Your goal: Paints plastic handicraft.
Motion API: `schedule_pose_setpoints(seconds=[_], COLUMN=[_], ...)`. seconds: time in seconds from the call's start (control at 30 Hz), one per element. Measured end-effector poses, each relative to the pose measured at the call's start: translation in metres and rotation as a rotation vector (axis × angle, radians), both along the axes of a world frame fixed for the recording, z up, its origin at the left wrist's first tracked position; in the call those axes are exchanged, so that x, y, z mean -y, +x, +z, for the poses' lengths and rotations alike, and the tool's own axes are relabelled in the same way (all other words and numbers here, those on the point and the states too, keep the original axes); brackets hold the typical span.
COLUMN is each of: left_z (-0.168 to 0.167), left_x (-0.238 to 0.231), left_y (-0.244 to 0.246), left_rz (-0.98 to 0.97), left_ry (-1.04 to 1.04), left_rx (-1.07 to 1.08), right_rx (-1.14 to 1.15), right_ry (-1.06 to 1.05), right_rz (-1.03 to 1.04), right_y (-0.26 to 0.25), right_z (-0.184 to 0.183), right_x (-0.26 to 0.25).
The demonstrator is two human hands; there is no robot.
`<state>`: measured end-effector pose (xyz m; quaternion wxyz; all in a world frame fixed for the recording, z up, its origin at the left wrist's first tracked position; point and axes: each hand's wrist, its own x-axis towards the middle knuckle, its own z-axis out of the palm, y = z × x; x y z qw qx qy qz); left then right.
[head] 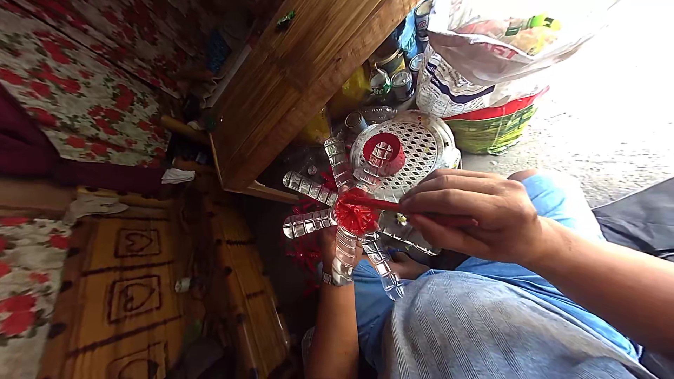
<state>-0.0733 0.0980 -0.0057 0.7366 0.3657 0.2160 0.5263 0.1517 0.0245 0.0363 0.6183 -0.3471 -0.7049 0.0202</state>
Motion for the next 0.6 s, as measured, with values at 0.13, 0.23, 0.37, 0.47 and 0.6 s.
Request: schedule_pose_setpoints(seconds=[0.13, 0.23, 0.37, 0.47, 0.6], left_z=[-0.001, 0.001, -0.007, -0.015, -0.029], left_x=[-0.002, -0.002, -0.007, -0.010, -0.012], left_y=[0.000, -0.002, -0.007, -0.012, -0.018], left_rz=[-0.045, -0.080, -0.102, -0.059, 0.054], left_ry=[0.034, -0.025, -0.035, 0.045, 0.054], left_rx=[-0.003, 0.058, 0.046, -0.029, -0.065], right_rx=[0.010, -0.013, -0.002, -0.005, -0.003], right_ry=[-0.010, 0.014, 0.021, 0.023, 0.014], right_rz=[0.020, 0.012, -0.008, -0.028, 0.025], right_y=[-0.001, 0.000, -0.002, -0.007, -0.014], right_z=[-0.003, 0.001, 0.000, -0.004, -0.009], right_x=[-0.003, 0.001, 0.002, 0.001, 0.003])
